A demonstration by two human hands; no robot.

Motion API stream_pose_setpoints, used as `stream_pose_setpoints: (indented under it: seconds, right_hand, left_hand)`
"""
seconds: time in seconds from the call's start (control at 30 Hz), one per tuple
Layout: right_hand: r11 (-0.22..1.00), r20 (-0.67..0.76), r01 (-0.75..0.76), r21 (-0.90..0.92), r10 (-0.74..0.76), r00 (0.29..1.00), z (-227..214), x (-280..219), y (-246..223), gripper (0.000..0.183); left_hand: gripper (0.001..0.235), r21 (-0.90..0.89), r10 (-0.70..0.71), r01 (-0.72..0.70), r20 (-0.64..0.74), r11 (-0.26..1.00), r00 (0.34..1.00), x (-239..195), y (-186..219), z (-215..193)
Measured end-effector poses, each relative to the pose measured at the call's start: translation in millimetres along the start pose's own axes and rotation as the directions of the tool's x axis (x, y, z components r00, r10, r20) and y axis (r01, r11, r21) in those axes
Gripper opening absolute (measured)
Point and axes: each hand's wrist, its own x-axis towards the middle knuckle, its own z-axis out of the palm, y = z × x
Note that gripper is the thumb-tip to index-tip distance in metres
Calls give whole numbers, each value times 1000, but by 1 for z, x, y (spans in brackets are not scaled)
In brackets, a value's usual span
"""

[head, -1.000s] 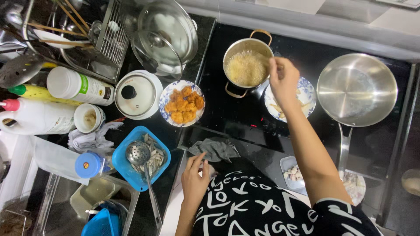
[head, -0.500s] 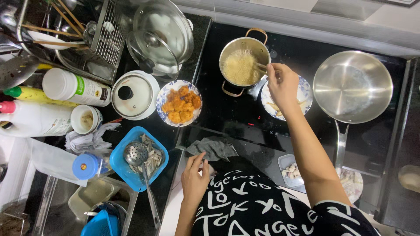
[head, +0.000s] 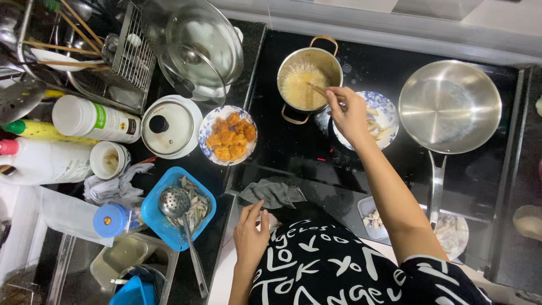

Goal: The person fries small fish in a pot of hot oil on an induction cooktop. They use chopsticks and a slotted spoon to stir the fish, transfer them from a blue container into the oil, and remove the cooked pieces onto a plate.

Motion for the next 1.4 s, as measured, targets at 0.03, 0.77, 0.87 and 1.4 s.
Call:
stream_pose_setpoints:
  seconds: [0.03,0.77,0.87,1.4]
  right_hand:
    - [999,-29,34,-35,-35,999,0,1,0,20]
    - [963,-26,143,-228,-153,988,-6,-4,-7,17]
    - [966,-20,138,-217,-146,989,-3,-8,-10,16]
    - [998,-49,-11,65,14,999,3,-6,4,24]
  left_hand:
    - [33,-2,5,-5,-5,1000,1000,0,0,0]
    - [32,1,18,-18,-21,1000,1000,-2,-9,5]
    - [33,30,-18,18,14,999,1000,-2,-9,7]
    - [30,-33,54,-56,-51,998,997,-5,-18,10]
